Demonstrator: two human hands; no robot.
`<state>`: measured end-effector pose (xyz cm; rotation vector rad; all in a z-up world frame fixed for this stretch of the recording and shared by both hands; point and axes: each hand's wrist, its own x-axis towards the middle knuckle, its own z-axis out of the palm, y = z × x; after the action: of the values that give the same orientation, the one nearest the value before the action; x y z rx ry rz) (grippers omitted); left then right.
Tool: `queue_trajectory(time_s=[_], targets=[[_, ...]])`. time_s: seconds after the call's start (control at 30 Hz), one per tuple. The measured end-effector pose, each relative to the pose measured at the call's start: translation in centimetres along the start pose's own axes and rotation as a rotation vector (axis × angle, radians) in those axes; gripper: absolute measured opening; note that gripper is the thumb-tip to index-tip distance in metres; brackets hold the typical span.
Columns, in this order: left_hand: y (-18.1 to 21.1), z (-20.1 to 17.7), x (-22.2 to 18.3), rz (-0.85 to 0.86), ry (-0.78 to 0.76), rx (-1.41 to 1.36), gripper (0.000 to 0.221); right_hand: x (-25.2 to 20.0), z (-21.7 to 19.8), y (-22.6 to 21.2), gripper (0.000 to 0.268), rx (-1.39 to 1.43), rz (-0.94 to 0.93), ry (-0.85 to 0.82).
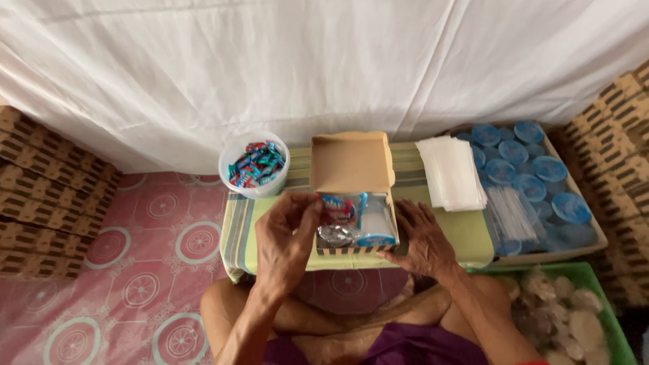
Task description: The person is assembling small cardboard boxes, placing a paper napkin inside, and then adding various food items like snacks and water cups.
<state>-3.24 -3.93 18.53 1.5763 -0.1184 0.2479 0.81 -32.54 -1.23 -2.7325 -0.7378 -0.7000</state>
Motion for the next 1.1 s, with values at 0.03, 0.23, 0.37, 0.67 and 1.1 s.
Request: queue_trajectory(time_s=[0.03, 0.23, 0.37, 0.67, 1.1], targets=[[-1.1, 0.3, 0.3, -0.007, -0.007, -0.001, 0.011, 0.0, -0.1, -0.1, 0.100, 0.000, 0.008, -0.005], [-5.7, 2.1, 0.9, 0.007, -0.014, 0.259, 0.009, 0.3, -0.8, -0.6, 0.100, 0.033, 0.042, -0.017], [-7.0, 3.5, 1.3, -0.006, -0.025, 0.410, 0.008, 0.3, -0.8, -0.5, 0.098, 0.063, 0.048, -0.018], [-12.1, 5.4, 1.2, -0.039, -0.043, 0.746, 0.005, 0.2, -1.0, -0.4, 0.092, 0.098, 0.060, 0.009], [-14.8, 5.4, 1.3, 0.024, -0.110, 1.021, 0.006, 0.2, -1.2, -0.4, 0.096, 0.104, 0.069, -0.019]])
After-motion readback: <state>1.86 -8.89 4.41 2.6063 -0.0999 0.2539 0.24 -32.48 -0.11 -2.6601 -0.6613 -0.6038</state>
